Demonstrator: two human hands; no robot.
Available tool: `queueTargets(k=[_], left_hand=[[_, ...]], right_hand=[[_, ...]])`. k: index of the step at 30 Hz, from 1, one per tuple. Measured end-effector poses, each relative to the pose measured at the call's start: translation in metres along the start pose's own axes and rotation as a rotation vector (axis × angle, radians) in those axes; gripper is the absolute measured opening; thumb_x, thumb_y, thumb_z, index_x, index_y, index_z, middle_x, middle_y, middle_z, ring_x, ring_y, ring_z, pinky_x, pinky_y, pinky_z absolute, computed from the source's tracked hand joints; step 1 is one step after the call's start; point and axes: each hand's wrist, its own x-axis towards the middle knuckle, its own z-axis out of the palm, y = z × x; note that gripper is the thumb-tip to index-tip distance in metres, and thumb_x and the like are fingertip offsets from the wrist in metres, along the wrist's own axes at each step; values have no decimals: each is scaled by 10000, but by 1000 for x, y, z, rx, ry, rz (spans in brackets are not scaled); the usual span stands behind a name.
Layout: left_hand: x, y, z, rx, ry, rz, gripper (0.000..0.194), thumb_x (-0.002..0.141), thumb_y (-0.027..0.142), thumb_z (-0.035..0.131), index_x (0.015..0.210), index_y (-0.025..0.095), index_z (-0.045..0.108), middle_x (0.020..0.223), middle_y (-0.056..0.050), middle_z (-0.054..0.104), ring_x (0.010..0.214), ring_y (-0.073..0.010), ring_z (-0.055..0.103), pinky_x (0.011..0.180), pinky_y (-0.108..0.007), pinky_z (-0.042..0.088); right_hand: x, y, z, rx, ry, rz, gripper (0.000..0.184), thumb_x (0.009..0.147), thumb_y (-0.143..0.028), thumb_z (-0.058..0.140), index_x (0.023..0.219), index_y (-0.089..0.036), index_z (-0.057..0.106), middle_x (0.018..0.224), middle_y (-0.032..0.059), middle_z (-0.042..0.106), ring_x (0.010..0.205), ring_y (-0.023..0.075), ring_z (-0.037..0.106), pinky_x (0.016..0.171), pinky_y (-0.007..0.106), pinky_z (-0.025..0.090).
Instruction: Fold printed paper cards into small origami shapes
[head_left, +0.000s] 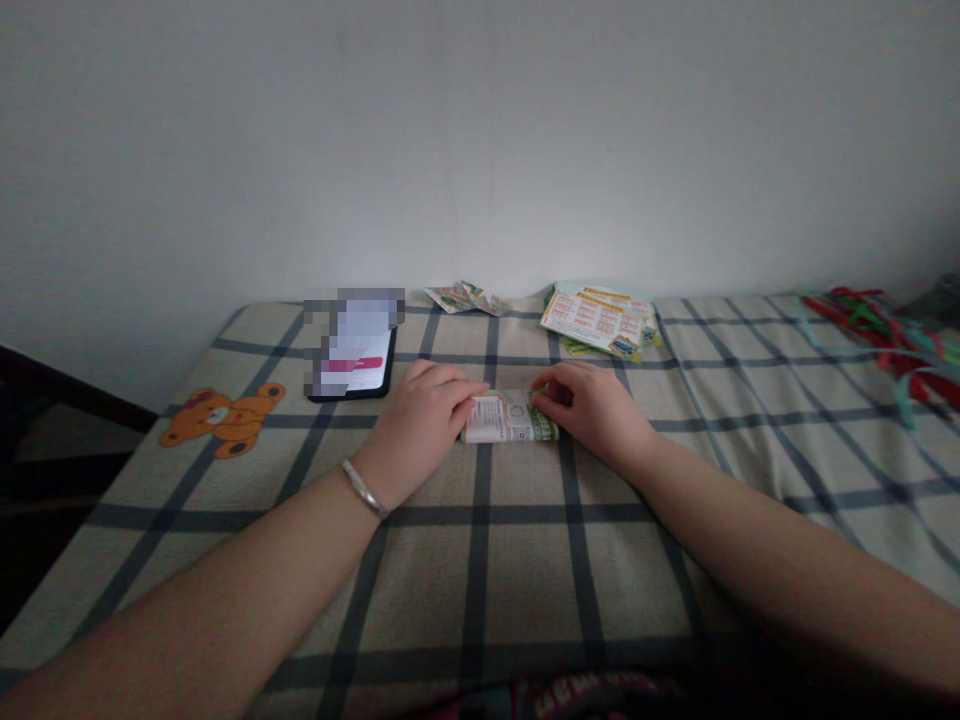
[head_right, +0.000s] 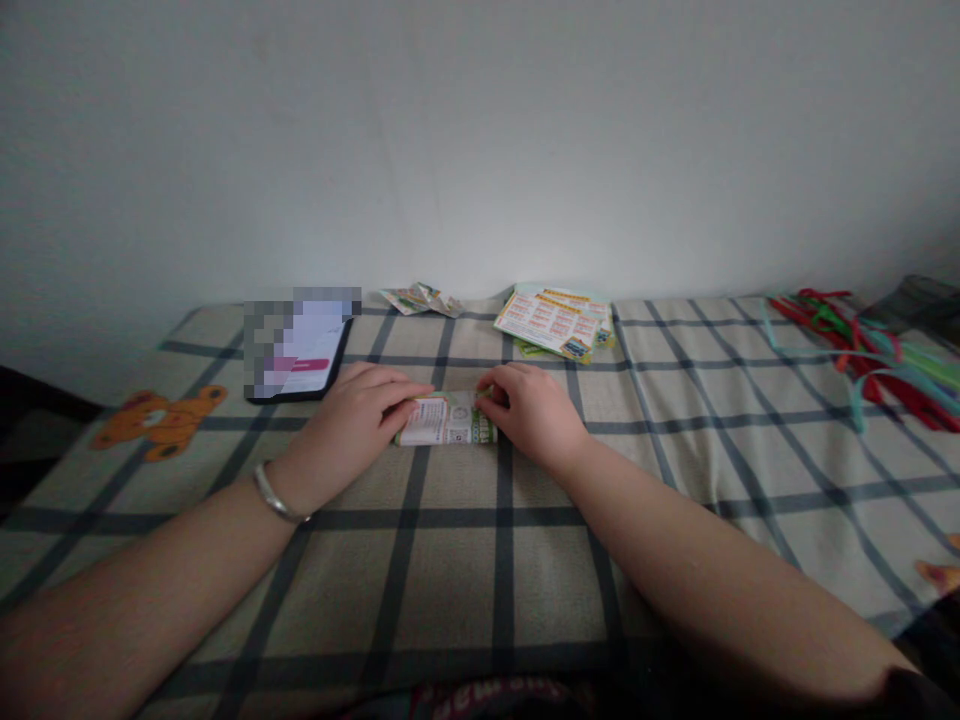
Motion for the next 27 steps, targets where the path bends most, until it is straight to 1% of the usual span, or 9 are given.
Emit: queueTargets(k=[4,7,12,17,20,23,25,27], left_hand=[[-1,0,1,9,29,8,230,891,198,571,1073,207,711,1027,-59,667,979,-234,516,888,-396,458],[-1,0,1,4,28,16,229,890,196,573,1074,209,709,1040,-60,655,992,-236,504,900,-399,455],[0,2,-1,15,-18,37,215,886,162,569,1043,198,712,980,-60,648,959,-238,508,875,-394,455],[2,2,-4,37,-85,106,219,865,107,579,1016,189,714,975,-54,659,934,-229,538,856,-383,459],[3,1,-6,65,-126,154,228,871,119,576,1033,207,712,965,-48,660,920,-225,547,837,-373,458],[3,2,-10,90,-149,170,235,890,131,556,1038,235,706,968,-35,670,935,-222,559,831,-366,444],[3,2,-13,114,-161,175,235,901,152,553,1049,263,699,994,-20,681,965,-227,566,830,-372,432],[3,2,-16,143,-178,180,232,906,176,561,1061,290,692,1007,-4,688,984,-234,571,827,-381,426]], right_hand=[[0,0,-1,-11,-12,-4,96,830,-229,663,912,-185,688,762,16,634,676,135,556,626,260,416],[1,-1,-1,-13,-17,-4,101,828,-224,664,916,-181,689,780,23,639,686,138,560,630,261,423],[1,-2,-2,-37,-33,-10,83,841,-219,652,900,-178,695,795,35,643,709,147,563,649,273,428],[1,0,-2,-46,-37,-31,88,853,-225,646,912,-189,700,824,40,643,730,154,567,662,279,434],[1,0,0,-56,-51,-105,91,871,-204,621,910,-187,702,869,53,654,788,169,580,717,291,451],[1,0,0,-100,-76,-233,136,889,-159,584,923,-188,712,910,61,672,866,194,577,805,319,451],[1,0,0,-125,-107,-303,183,890,-123,565,949,-201,720,933,55,681,881,197,570,821,324,447],[1,1,-1,-131,-131,-339,201,898,-125,556,974,-208,723,948,53,682,881,192,571,812,317,449]])
